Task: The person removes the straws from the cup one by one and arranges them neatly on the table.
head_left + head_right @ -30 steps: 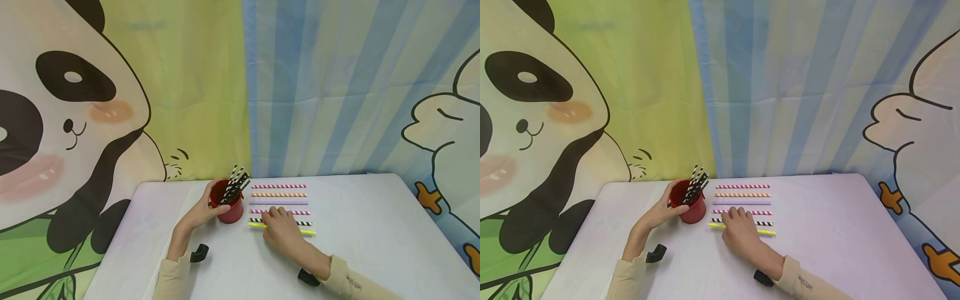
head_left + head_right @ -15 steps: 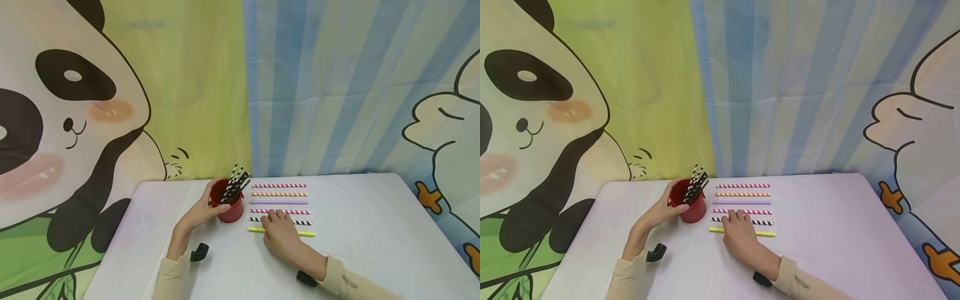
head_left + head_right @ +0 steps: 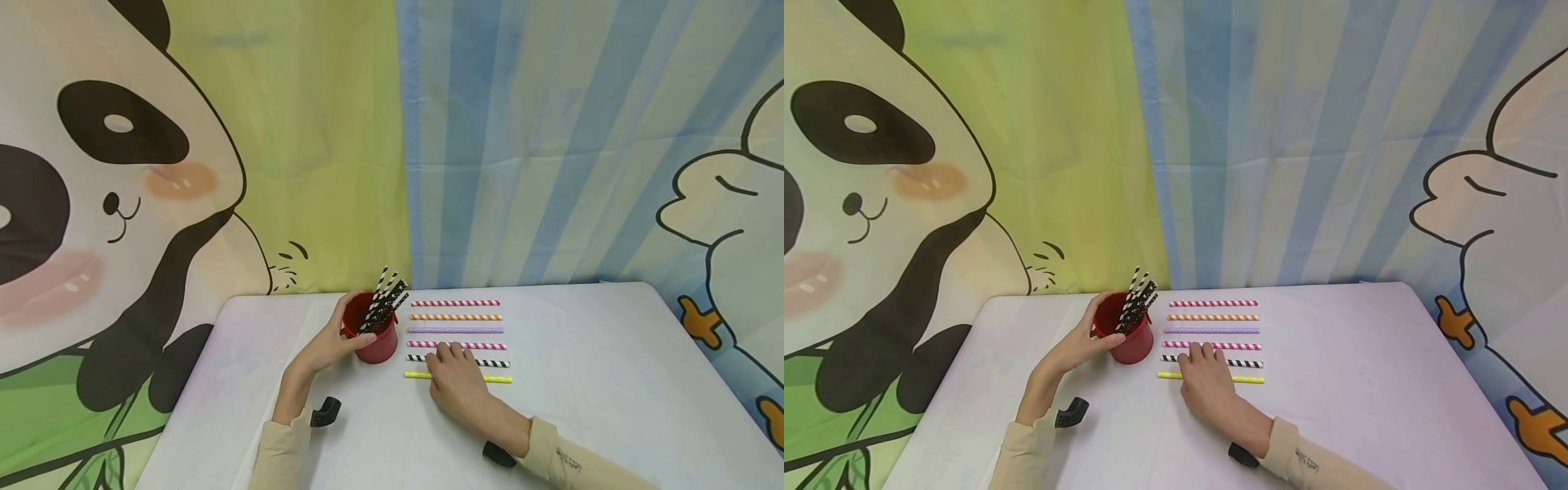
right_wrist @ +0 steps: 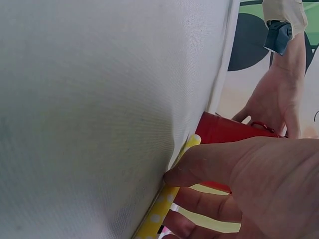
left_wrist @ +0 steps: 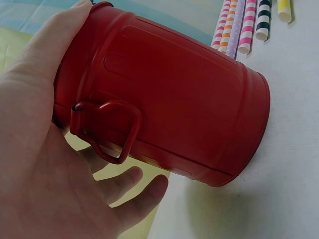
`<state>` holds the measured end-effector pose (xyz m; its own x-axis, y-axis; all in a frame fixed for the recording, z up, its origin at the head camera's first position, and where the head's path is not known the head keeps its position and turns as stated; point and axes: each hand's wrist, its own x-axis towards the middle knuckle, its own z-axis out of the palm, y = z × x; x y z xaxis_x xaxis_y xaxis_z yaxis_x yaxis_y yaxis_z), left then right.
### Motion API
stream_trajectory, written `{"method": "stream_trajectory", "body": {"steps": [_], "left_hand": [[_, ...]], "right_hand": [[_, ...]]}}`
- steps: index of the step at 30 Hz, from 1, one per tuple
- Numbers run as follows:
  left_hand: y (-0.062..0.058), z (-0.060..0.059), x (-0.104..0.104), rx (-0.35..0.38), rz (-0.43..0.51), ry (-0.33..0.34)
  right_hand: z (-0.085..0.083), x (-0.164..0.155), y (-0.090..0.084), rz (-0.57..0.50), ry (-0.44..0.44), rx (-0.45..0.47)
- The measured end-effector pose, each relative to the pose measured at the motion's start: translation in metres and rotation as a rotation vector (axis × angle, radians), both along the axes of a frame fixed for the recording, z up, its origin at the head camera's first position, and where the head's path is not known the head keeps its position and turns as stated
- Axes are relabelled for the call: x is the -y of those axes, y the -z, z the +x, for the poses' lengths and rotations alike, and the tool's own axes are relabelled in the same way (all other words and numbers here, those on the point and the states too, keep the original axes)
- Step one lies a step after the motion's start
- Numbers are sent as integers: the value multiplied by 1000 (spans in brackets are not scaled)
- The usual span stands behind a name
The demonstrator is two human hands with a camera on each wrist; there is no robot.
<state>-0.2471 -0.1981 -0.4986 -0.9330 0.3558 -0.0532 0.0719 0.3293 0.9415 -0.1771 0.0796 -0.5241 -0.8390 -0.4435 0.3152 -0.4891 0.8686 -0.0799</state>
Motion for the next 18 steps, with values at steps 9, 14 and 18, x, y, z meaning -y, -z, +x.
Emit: {"method": "stream_trajectory", "body": {"steps": [9,14,18], "left_hand": [[0,0,0,11,-7,-4],[0,0,0,11,4,-1],[0,0,0,14,4,-1]], "right_hand": [[1,1,-1,11,12,20],[0,1,-1,16,18,20],[-1,1,-1,17,19,26]]}}
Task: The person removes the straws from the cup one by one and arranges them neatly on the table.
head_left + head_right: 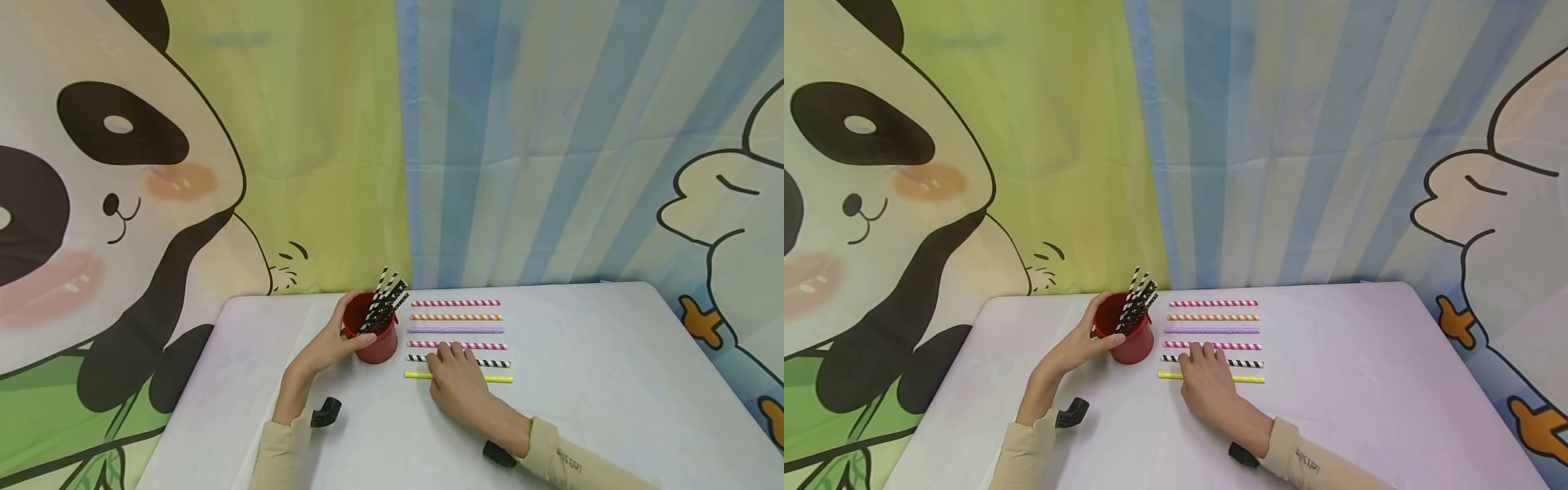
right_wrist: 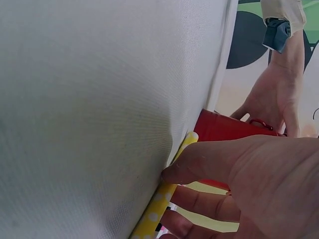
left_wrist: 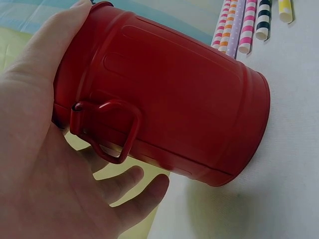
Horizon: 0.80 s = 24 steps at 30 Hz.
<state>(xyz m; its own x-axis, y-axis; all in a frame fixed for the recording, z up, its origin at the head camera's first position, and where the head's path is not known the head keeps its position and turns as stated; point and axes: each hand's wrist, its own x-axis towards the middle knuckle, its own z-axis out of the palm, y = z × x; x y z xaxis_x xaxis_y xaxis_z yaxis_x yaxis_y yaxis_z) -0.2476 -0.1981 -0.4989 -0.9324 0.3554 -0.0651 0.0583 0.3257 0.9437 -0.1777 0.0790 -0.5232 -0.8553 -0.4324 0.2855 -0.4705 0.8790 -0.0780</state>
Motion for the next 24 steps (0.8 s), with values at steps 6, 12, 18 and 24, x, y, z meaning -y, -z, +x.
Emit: {"method": "stream_trajectory", "body": {"steps": [6,12,18,24], "left_hand": [[-1,1,0,0,-4,-4],[-1,1,0,-5,-16,-6],[-1,1,0,-6,-25,-9],[-1,2,0,-4,-30,-8]], "right_hand": [[-1,0,1,-13,-2,-7],[0,-1,1,-23,-4,-19],[0,-3,-2,-87,-23,-32],[-5,-4,-10,-212,-15,74]]}}
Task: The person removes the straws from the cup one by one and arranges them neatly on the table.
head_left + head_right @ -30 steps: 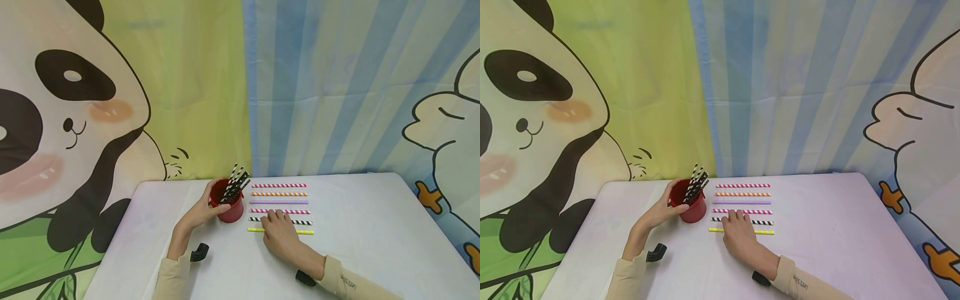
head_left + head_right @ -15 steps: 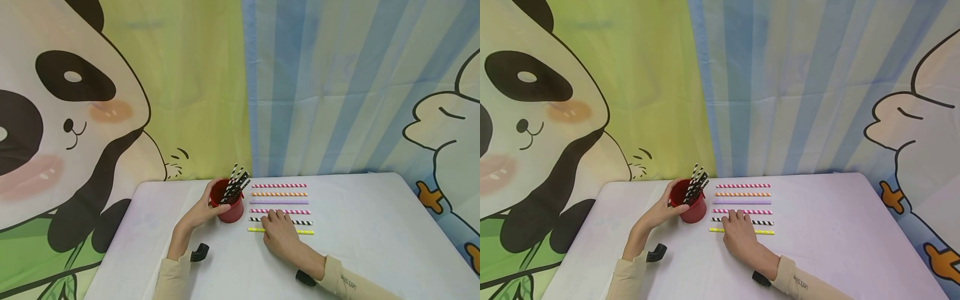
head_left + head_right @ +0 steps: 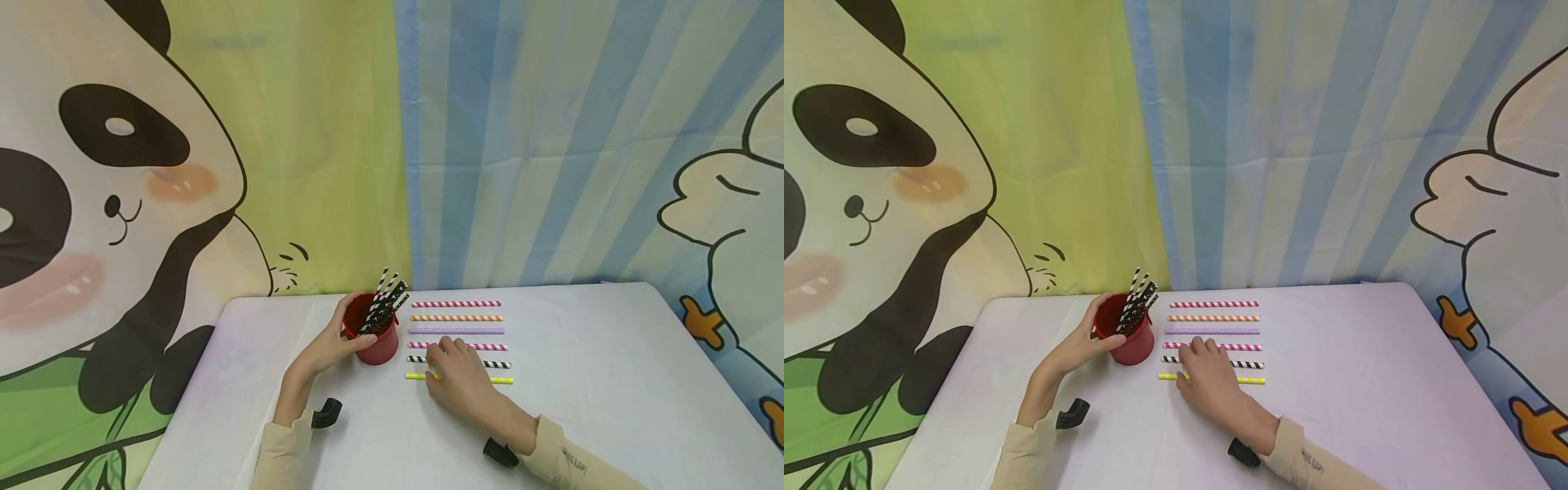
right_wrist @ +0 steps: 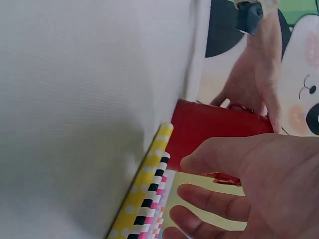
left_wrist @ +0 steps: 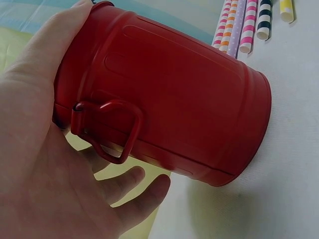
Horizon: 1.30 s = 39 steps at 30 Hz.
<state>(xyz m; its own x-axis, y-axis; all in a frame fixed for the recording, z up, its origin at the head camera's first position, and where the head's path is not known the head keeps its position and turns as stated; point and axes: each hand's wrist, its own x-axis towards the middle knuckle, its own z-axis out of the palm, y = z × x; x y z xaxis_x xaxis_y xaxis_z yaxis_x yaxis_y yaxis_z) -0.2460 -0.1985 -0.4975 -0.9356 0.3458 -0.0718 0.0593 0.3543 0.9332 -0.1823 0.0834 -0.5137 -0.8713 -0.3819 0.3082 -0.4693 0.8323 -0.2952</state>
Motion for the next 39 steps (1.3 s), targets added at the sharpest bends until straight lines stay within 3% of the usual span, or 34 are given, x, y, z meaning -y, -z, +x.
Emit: {"method": "stream_trajectory", "body": {"steps": [8,14,21,30,39], "left_hand": [[-1,1,0,-1,3,3],[-1,1,-2,-3,1,2],[0,0,-2,-5,4,2],[0,-1,0,-8,22,16],[0,-1,0,-9,28,14]], "right_hand": [[-11,1,-8,-207,-9,213],[-16,3,-11,-490,-40,398],[-19,14,-17,-769,3,552],[-32,42,-22,-962,64,525],[-31,59,-54,-1085,52,408]]}}
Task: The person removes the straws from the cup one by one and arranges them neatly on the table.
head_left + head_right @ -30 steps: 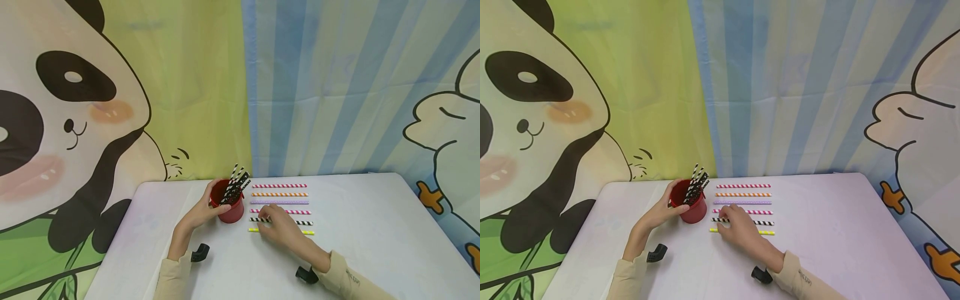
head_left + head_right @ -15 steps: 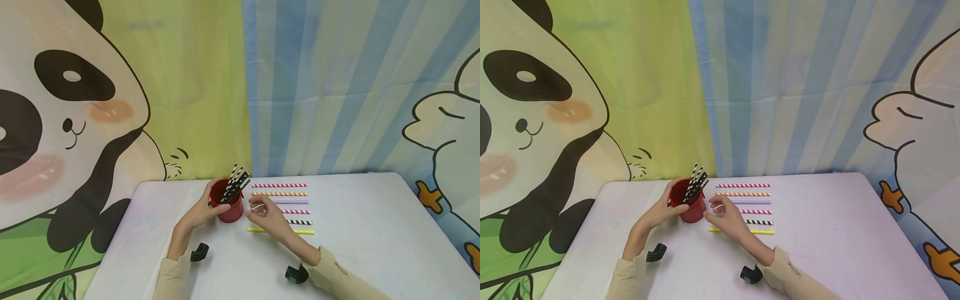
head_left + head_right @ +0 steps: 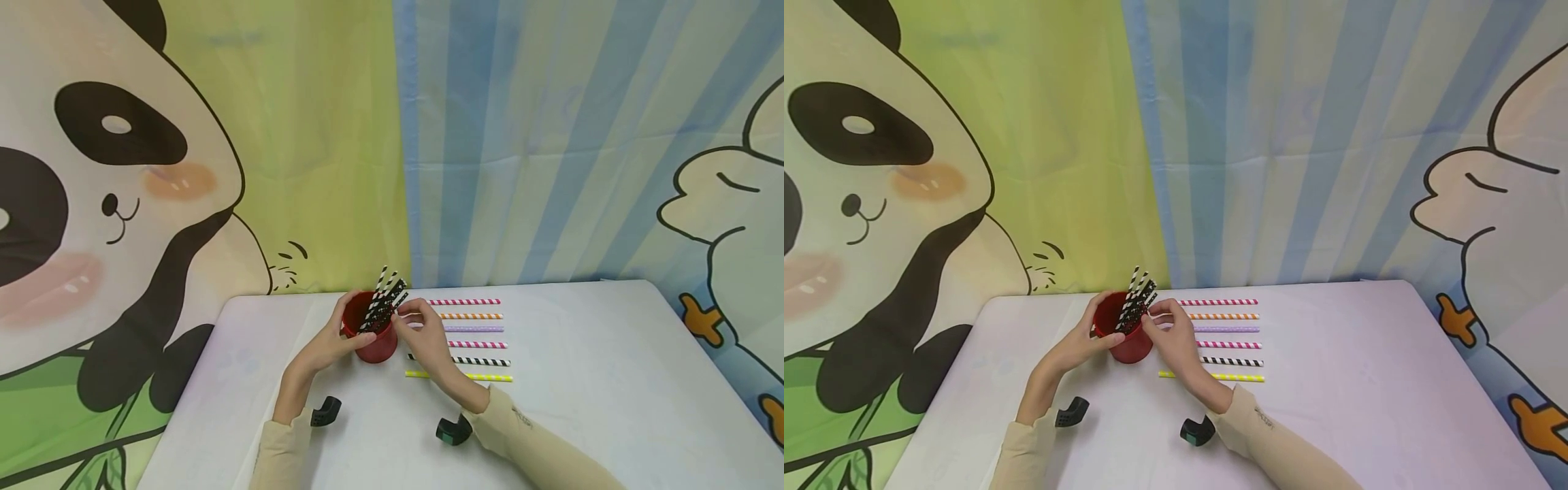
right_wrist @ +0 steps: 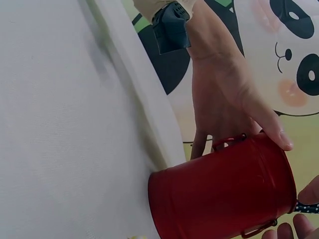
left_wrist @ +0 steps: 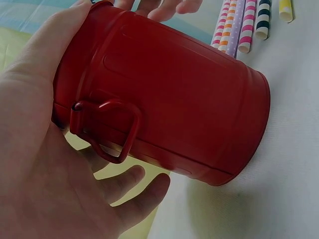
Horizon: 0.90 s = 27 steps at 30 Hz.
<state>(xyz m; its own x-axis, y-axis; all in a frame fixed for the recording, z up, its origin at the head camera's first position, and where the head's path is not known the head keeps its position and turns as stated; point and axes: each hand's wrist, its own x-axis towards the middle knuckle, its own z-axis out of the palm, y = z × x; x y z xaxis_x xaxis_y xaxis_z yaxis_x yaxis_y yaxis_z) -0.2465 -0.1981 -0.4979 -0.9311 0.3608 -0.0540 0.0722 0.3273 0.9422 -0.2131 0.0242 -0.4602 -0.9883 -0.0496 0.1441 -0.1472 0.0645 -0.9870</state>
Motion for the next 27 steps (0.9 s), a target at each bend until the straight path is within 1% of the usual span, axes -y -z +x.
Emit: {"method": "stream_trajectory", "body": {"steps": [2,9,21,25,27], "left_hand": [[0,0,0,2,-3,0],[-1,-1,0,4,2,4],[1,-1,1,8,-10,-2],[2,-1,1,11,-10,-4],[2,-1,1,13,-13,-4]], "right_hand": [[-1,2,-1,-8,14,-9],[-2,3,-3,-10,18,-15],[-1,12,-6,-26,46,12],[-3,12,-5,-22,45,24],[-6,12,1,-17,46,30]]}}
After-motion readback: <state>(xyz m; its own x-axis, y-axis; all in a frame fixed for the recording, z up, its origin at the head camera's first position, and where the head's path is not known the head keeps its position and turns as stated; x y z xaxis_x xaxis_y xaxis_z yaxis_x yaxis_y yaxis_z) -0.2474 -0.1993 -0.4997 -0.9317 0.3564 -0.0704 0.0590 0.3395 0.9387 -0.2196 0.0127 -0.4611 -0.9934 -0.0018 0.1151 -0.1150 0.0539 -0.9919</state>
